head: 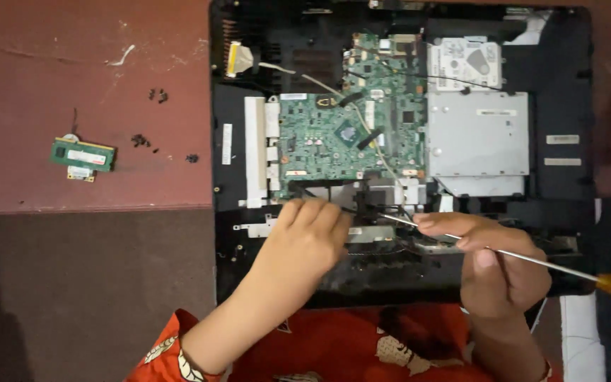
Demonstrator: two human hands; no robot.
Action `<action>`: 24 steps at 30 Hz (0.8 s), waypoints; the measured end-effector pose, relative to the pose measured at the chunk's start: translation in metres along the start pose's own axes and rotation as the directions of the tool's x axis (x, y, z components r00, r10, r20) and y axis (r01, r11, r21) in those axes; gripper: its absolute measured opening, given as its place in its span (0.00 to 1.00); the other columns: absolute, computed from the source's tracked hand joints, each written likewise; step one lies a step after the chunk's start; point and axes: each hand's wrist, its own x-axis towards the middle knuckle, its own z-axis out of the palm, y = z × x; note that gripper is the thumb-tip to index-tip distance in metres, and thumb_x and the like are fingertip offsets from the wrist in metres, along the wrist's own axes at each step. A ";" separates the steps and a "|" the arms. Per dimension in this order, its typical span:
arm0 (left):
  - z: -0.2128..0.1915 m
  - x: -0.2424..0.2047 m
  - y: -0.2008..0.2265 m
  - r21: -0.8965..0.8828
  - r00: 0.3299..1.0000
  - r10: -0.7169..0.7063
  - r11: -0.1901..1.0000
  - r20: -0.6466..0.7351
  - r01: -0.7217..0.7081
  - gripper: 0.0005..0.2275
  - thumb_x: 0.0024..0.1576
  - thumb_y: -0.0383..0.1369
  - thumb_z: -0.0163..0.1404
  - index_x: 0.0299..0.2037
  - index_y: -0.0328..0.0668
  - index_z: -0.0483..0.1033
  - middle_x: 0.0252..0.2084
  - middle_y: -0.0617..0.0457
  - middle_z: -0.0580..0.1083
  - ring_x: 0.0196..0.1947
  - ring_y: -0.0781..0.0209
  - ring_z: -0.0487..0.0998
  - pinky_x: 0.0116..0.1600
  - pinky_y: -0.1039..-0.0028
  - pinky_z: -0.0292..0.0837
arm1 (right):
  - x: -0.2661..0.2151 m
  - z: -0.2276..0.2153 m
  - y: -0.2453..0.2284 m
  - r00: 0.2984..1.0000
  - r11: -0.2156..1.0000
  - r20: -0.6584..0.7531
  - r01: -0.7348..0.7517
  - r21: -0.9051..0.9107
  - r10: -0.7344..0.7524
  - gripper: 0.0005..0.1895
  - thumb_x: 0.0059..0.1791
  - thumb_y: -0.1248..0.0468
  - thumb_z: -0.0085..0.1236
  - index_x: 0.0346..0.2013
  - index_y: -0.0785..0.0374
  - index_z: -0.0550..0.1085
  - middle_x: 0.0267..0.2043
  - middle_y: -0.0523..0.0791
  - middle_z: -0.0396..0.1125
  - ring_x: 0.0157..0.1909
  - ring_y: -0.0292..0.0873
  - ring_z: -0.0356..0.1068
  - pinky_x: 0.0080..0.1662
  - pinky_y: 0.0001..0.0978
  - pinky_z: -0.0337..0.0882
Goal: The person uses a screwdriver to remove screws and components from a laptop motherboard. They remove a small circuit board, two RAM sticks, and a hard drive, placing each item on the table. They also disconnect a ribbon cable and remove a white plastic bracket.
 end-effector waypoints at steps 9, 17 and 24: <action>-0.013 0.008 -0.001 -0.043 0.997 -0.019 0.999 0.069 0.022 0.07 0.54 0.22 0.54 0.39 0.45 0.78 0.39 0.54 0.73 0.42 0.49 0.73 0.50 0.61 0.64 | -0.021 -0.013 0.002 0.999 0.989 0.034 0.022 -0.146 -0.017 0.15 0.62 0.62 0.36 0.45 0.71 0.68 0.46 0.59 0.72 0.51 0.63 0.79 0.58 0.60 0.87; -0.017 0.003 0.008 -0.115 0.992 -0.101 0.989 -0.069 0.092 0.11 0.54 0.35 0.64 0.44 0.49 0.80 0.45 0.57 0.76 0.45 0.53 0.75 0.48 0.63 0.60 | -0.026 -0.016 0.007 0.999 0.992 -0.044 0.006 -0.127 -0.011 0.15 0.62 0.62 0.34 0.42 0.69 0.67 0.44 0.58 0.71 0.49 0.62 0.79 0.57 0.61 0.86; -0.010 0.003 0.007 -0.017 0.980 -0.152 0.988 -0.127 0.151 0.09 0.56 0.35 0.63 0.45 0.51 0.81 0.47 0.59 0.77 0.49 0.52 0.73 0.52 0.59 0.59 | -0.028 -0.017 0.012 0.999 0.996 -0.037 -0.020 -0.089 0.017 0.14 0.63 0.61 0.34 0.44 0.67 0.68 0.45 0.57 0.72 0.50 0.61 0.79 0.57 0.59 0.86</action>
